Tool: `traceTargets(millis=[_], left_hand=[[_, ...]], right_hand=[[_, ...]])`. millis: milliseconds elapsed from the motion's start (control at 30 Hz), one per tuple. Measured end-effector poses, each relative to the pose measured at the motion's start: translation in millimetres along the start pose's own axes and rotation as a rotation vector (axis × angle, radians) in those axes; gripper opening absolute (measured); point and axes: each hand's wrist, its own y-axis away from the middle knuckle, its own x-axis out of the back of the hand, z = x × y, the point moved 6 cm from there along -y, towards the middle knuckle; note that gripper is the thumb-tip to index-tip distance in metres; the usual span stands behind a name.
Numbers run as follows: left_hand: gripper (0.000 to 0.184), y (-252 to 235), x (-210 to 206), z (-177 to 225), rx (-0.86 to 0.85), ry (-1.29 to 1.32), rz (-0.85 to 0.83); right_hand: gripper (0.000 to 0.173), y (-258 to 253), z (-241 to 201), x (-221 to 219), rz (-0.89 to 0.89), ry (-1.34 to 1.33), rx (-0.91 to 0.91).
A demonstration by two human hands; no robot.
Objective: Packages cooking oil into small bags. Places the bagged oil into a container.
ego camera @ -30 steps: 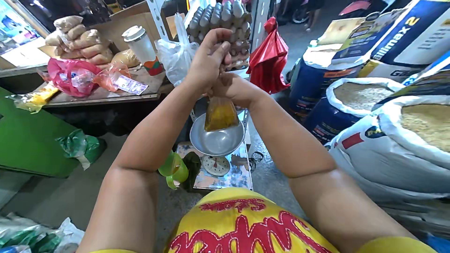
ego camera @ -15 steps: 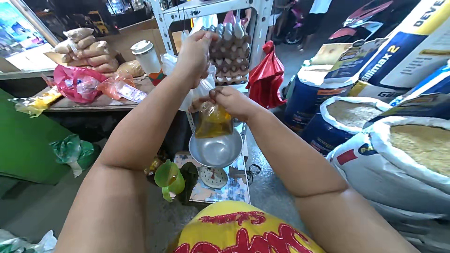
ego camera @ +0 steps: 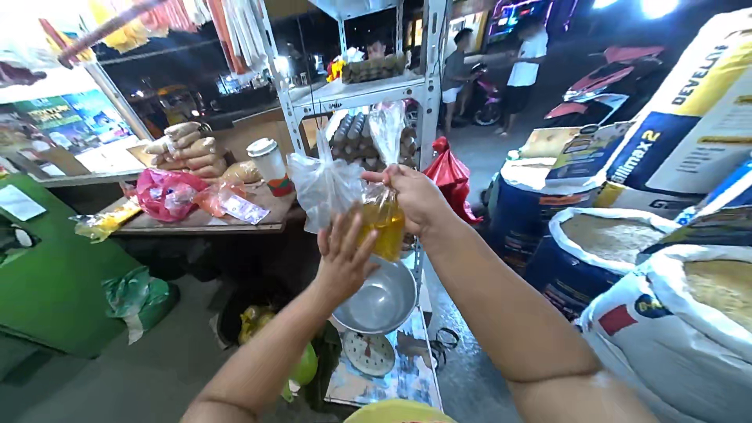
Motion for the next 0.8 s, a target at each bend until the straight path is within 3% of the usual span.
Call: traceTargets(millis=[33,67,133,233,300,367,400,433,467,500,533,600,633,700,733,767,800], left_hand=[[0.06,12.6,-8.0,3.6,-0.037,-0.112,0.083],[0.055,18.2,-12.1,3.9,-0.033,-0.162,0.173],[0.061,18.4,-10.2,-1.9,0.032,-0.106,0.349],[0.072,20.1,-1.6,-9.4,0.265,0.384,0.472],[0.062,23.9,-6.2,-5.1,0.66,0.996,0.502],[0.075,18.8,-15.8,15.1,1.264,1.6,0.427],[0.087,16.6,-19.7,28.2,1.553,1.728,0.342],[0.085,18.5,-22.2,37.8,1.73,1.729,0.274],[0.07,23.8,-22.4,42.6,1.772,1.638,0.253],[0.044,31.1,-21.3,43.4,1.705,1.463,0.299],[0.041,37.5,-18.2,43.0,1.505,1.303,0.304],[0.099,46.9,-12.1,45.7,1.088,0.928,0.186],[0.118,48.8,-9.2,48.6,0.983,0.816,0.176],[0.128,53.1,-5.0,51.7,0.863,0.83,0.291],[0.116,60.5,-5.4,52.2,0.863,0.937,0.361],[0.09,70.7,-7.6,53.7,0.944,1.115,0.442],[0.058,78.0,-10.4,57.7,1.166,1.337,0.504]], right_hand=[[0.037,3.2,-0.4,-3.8,0.029,-0.086,-0.023],[0.036,8.2,-0.4,-8.7,0.052,-0.139,-0.047],[0.036,19.6,1.2,-18.8,0.039,-0.162,-0.076],[0.037,29.4,9.5,-23.0,-0.08,-0.047,-0.059],[0.035,29.0,4.5,-22.6,-0.214,0.021,-0.006],[0.036,26.9,1.7,-23.9,-0.343,0.038,0.046],[0.037,26.8,0.9,-25.0,-0.389,0.052,0.076],[0.036,27.1,-0.4,-26.1,-0.426,0.078,0.111],[0.036,28.5,-0.3,-26.5,-0.419,0.112,0.147],[0.037,30.8,1.1,-25.5,-0.38,0.135,0.177],[0.038,34.3,3.7,-23.2,-0.319,0.143,0.193],[0.037,39.2,9.9,-17.4,-0.232,0.112,0.185],[0.037,41.9,13.7,-15.1,-0.217,0.08,0.168],[0.036,47.9,19.1,-14.5,-0.243,0.006,0.116],[0.037,50.6,21.9,-14.7,-0.272,-0.018,0.086],[0.037,52.2,24.6,-14.8,-0.309,-0.029,0.058],[0.037,53.1,26.7,-15.4,-0.358,-0.032,0.041]])
